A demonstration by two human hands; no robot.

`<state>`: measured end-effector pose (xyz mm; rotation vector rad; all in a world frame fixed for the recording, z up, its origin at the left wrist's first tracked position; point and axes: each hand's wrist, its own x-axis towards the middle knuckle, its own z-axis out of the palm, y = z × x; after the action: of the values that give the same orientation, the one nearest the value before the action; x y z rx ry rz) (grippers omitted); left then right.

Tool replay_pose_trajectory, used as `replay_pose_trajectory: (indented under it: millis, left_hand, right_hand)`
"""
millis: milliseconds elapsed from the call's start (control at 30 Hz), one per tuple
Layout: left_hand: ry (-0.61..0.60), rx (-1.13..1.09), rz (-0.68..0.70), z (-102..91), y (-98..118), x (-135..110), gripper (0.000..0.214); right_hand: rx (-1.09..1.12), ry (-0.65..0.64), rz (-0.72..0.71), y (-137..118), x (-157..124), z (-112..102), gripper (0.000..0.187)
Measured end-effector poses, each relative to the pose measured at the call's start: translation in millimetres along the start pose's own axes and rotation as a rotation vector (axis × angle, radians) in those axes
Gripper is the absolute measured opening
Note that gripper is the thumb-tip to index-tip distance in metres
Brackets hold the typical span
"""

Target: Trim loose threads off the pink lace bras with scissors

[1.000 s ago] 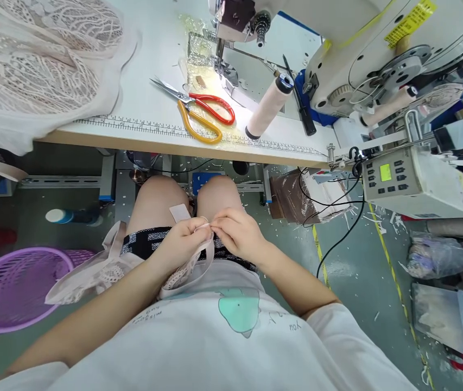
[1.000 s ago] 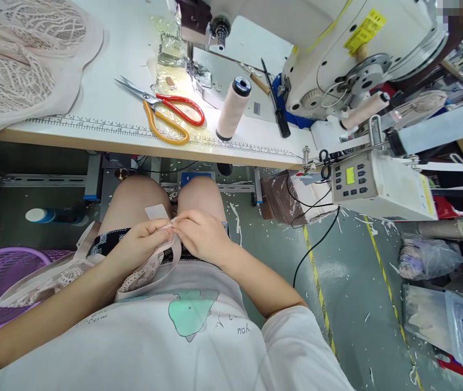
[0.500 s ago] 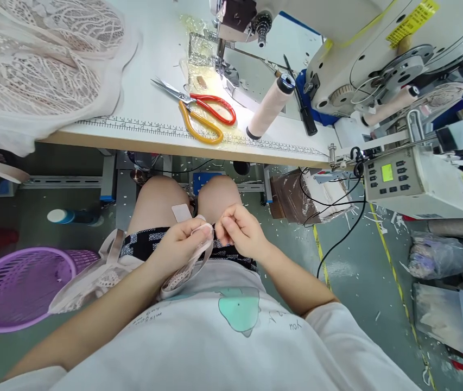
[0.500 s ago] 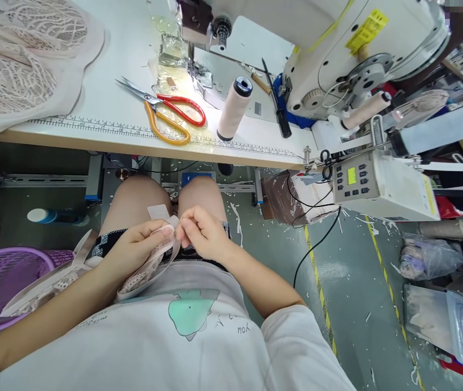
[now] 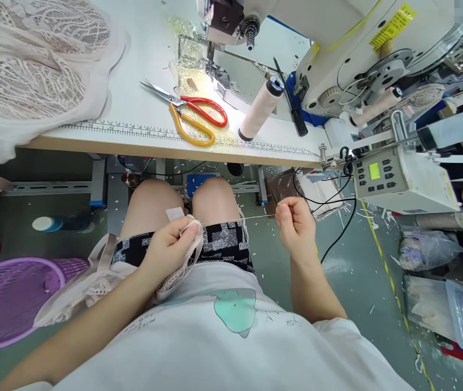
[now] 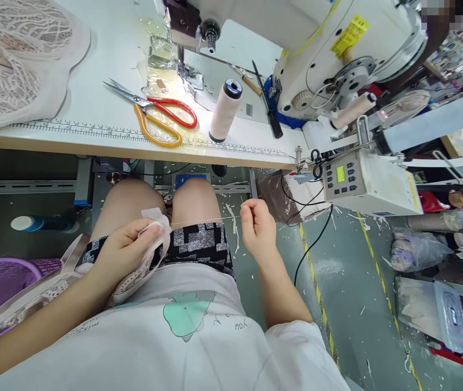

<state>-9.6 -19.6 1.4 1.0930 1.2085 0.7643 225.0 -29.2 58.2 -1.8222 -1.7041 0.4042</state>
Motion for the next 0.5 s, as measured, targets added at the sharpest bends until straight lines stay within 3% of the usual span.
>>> replay_pose_trajectory:
  millis: [200,300,400,500]
  left_hand:
    - [0.071,0.078,0.011,0.2,1,1,0.020]
    - [0.089,0.106,0.024,2.2,-1,1,0.017]
    - [0.097,0.060,0.033,5.1,-8,1,0.009]
    - [0.078,-0.007,0.010,6.7,-12,0,0.014]
  right_hand:
    - [-0.154,0.022,0.015,-3,3,-10,0.009]
    - [-0.051,-0.041,0.042,-10,1,-7,0.009]
    - [0.241,-0.228,0.109,-22,-7,7,0.008]
    - [0.454,-0.539,0.165,-39,-16,28,0.008]
